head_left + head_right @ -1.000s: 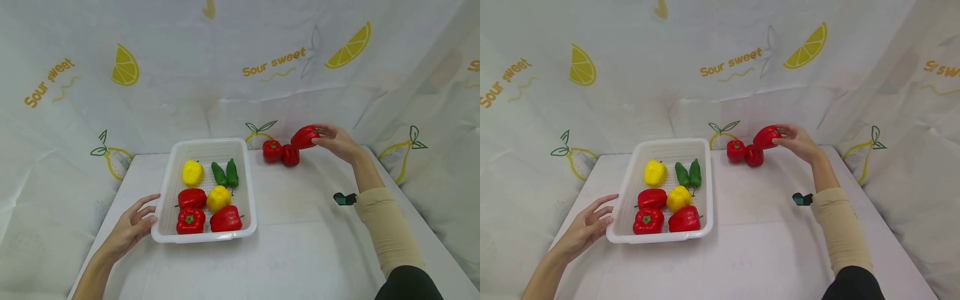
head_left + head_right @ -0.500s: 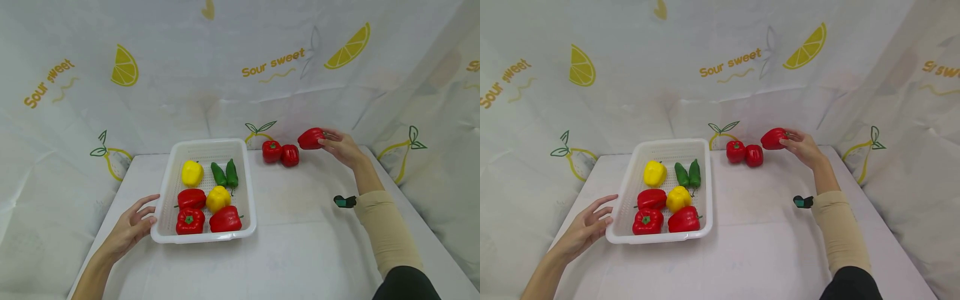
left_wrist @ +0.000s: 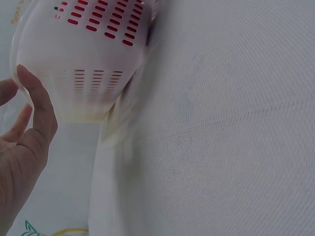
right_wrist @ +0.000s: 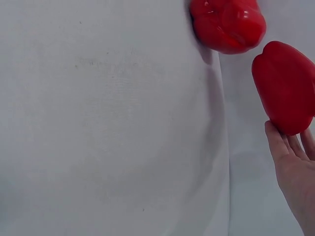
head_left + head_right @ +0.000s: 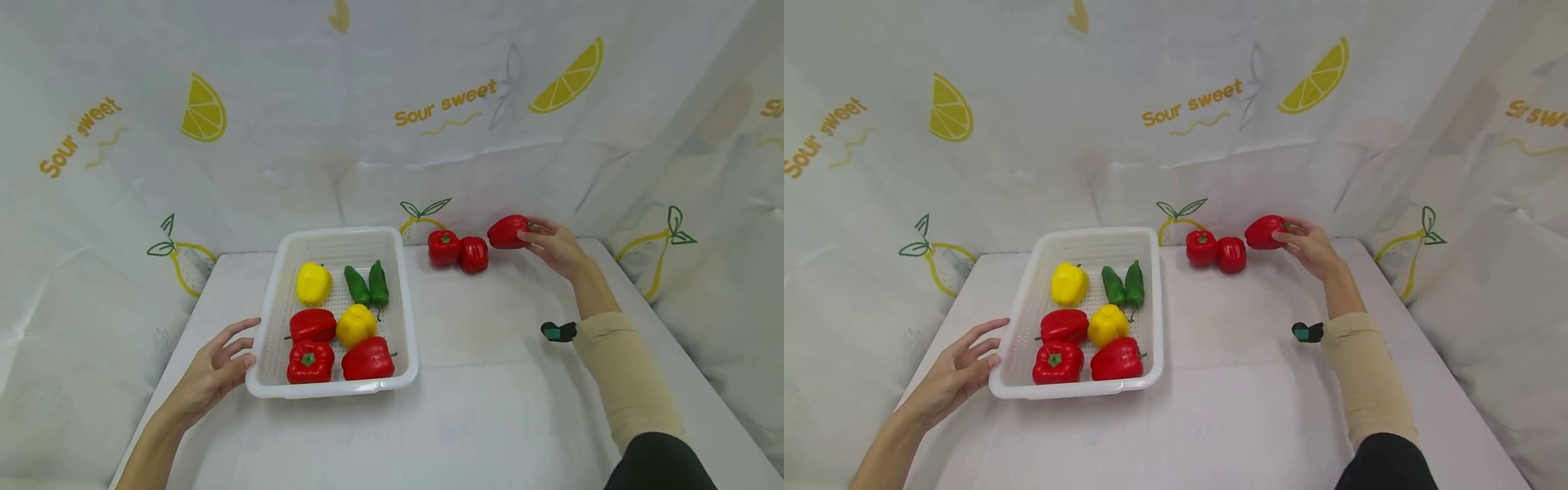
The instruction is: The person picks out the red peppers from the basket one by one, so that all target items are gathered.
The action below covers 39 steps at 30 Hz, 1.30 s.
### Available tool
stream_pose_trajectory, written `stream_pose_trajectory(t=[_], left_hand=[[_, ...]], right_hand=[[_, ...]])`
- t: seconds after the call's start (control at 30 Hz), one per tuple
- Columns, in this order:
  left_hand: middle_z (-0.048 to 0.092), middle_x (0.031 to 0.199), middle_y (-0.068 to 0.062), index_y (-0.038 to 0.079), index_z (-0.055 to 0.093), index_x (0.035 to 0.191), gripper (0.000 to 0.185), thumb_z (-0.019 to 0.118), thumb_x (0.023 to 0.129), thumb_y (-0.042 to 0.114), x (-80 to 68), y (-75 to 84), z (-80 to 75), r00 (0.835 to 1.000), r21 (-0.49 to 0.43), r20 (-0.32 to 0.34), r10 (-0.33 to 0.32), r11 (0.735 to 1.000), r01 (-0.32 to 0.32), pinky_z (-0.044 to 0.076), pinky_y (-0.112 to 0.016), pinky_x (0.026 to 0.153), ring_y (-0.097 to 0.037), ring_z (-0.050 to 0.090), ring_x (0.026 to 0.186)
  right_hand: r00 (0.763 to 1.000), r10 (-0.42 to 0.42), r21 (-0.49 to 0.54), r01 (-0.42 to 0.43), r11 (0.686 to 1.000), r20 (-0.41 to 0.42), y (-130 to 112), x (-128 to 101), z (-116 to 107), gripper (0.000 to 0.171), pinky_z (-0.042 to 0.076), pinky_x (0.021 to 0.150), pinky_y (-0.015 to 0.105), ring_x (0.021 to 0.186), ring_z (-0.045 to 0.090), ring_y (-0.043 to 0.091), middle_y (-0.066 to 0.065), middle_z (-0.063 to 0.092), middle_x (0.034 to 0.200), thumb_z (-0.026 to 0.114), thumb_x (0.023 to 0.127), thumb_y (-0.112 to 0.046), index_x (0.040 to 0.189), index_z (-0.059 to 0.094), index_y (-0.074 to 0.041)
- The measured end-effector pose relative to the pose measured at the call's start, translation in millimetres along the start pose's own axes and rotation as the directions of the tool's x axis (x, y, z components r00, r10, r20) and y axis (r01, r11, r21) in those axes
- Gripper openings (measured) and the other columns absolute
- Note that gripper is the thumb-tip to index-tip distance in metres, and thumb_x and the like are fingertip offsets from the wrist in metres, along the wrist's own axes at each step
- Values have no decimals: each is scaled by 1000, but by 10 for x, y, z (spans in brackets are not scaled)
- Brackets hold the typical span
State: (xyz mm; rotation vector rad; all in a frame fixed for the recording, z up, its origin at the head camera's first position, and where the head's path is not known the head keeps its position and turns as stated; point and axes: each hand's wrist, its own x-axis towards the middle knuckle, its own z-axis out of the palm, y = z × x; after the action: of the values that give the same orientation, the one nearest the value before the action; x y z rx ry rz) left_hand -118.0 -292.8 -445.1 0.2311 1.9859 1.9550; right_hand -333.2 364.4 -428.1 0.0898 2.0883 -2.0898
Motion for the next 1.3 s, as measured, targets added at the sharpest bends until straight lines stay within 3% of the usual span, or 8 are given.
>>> stream_pose_trajectory(t=[0.2,0.33,0.63,0.9,1.3], left_hand=[[55,125,-7,15,21,153,62,48,98,2,1,-5,4,1000,-15,19,19,1000,-19,59,-33,88,-14,64,105],[56,126,-7,15,21,153,62,48,98,2,4,-2,4,999,-22,22,28,999,-27,58,-34,89,-15,64,106],[56,126,-8,14,20,153,63,47,98,-1,11,-8,-9,999,-57,34,41,998,-39,58,-35,90,-15,65,106],[57,123,-6,14,20,152,61,45,99,0,-7,9,7,998,-66,41,39,997,-36,57,-35,90,-15,65,105],[57,122,-6,14,20,153,62,47,98,2,1,-8,14,1000,-51,15,27,998,-26,57,-36,90,-13,65,104]], right_hand=[[999,44,-7,-44,999,-11,68,6,4,75,31,119,38,128,37,13,-8,39,138,70,88,-23,150,27,-17],[998,67,-24,-68,997,-14,108,11,7,77,27,121,43,130,35,15,-6,36,141,69,89,-26,152,25,-18],[993,114,-58,-115,992,-12,190,32,-1,86,27,121,42,138,28,21,2,23,153,71,87,-32,154,19,-17],[992,130,-93,-130,987,-5,313,36,-22,82,22,123,44,141,25,22,6,18,159,64,93,-33,155,15,-13],[991,133,-56,-133,990,6,334,-6,-26,83,18,125,43,144,19,24,7,14,160,59,95,-34,155,9,-7]])
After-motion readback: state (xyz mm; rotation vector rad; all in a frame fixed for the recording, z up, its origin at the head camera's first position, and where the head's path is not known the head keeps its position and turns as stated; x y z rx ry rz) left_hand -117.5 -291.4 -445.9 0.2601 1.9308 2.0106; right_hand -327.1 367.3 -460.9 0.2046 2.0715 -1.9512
